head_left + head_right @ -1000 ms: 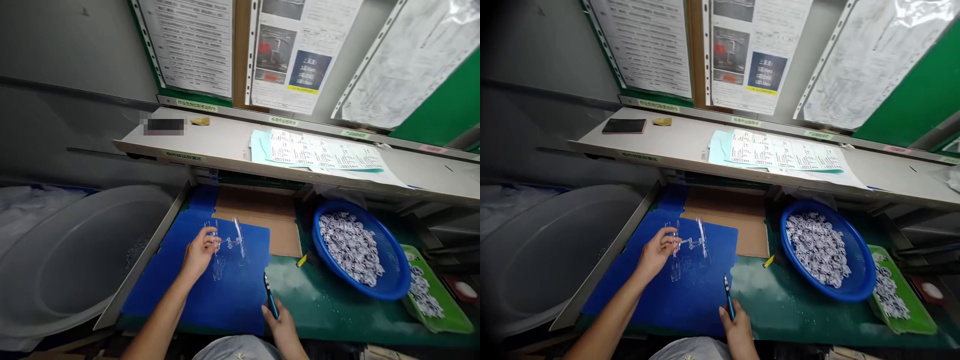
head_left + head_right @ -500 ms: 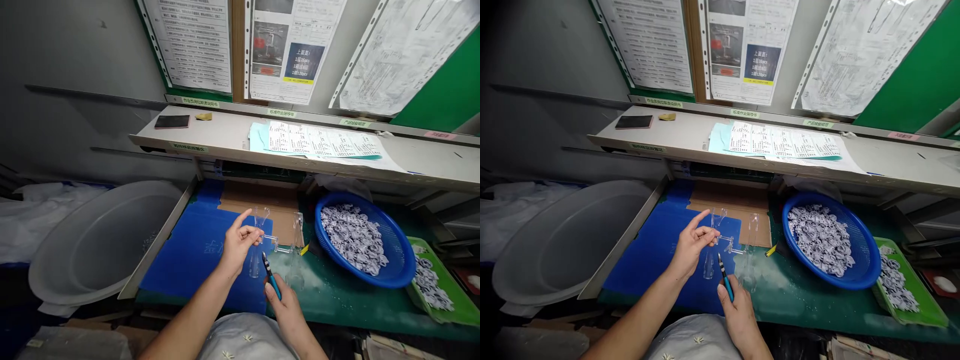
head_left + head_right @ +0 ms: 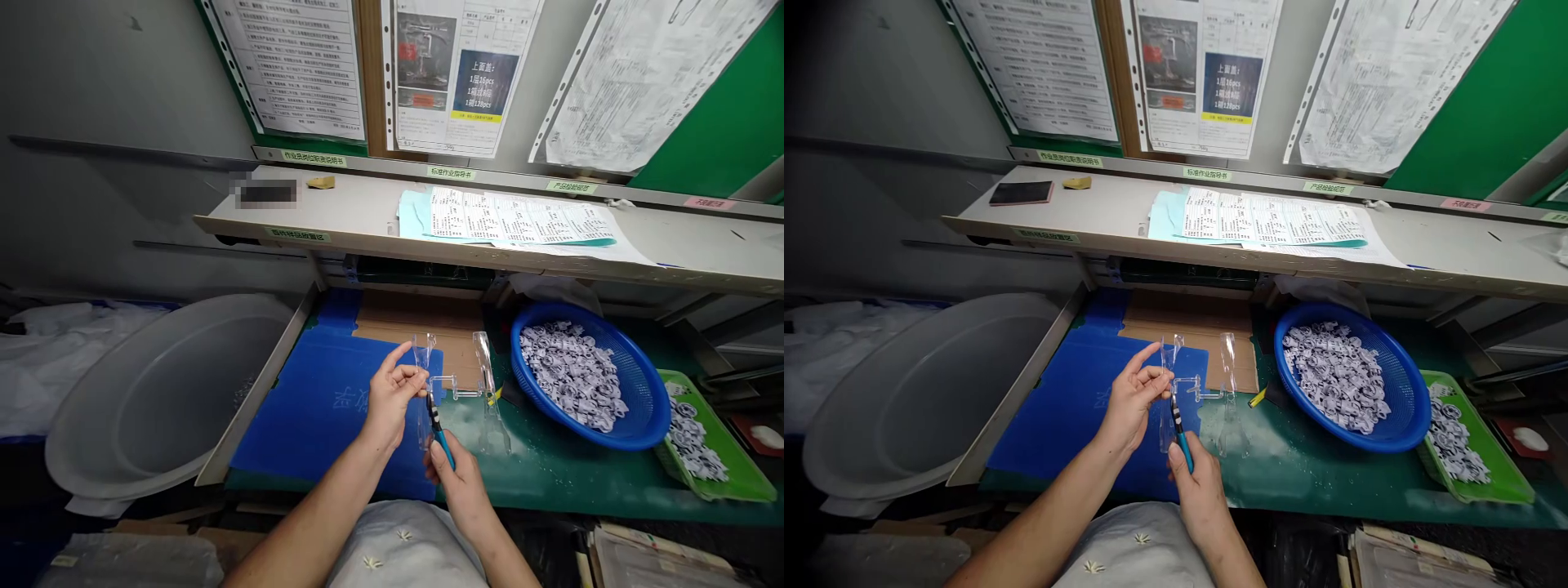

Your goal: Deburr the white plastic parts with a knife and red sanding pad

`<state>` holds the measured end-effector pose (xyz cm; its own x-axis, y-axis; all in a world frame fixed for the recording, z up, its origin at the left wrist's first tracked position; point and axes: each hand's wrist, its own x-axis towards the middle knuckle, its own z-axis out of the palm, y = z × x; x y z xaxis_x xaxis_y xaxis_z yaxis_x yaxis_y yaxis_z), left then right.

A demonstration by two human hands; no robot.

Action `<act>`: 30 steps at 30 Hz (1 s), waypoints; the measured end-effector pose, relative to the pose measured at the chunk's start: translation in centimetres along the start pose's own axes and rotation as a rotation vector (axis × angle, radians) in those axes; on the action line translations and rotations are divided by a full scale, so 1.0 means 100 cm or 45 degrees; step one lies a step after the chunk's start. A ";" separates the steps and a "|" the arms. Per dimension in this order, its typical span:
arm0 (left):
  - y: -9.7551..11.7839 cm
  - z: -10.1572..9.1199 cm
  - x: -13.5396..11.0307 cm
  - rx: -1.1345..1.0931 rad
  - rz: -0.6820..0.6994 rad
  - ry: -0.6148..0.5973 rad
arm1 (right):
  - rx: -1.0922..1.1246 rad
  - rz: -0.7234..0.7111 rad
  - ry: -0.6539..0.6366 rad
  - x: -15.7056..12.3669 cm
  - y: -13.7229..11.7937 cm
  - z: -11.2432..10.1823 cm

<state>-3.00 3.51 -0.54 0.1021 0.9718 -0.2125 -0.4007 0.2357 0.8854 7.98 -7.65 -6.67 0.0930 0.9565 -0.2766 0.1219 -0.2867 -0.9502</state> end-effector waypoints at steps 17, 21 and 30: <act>0.005 -0.008 -0.007 0.035 0.062 0.018 | 0.182 0.062 -0.068 0.001 -0.011 0.012; 0.004 -0.012 -0.009 0.082 0.014 0.016 | 0.287 0.095 -0.032 0.001 -0.009 0.018; 0.003 -0.024 -0.014 0.214 -0.091 -0.060 | 0.261 0.103 -0.018 0.008 0.003 0.022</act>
<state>-5.44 2.20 -0.97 0.1688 0.9504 -0.2612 -0.2333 0.2960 0.9263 5.95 -6.88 -7.47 0.0805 0.9319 -0.3537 -0.0886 -0.3468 -0.9337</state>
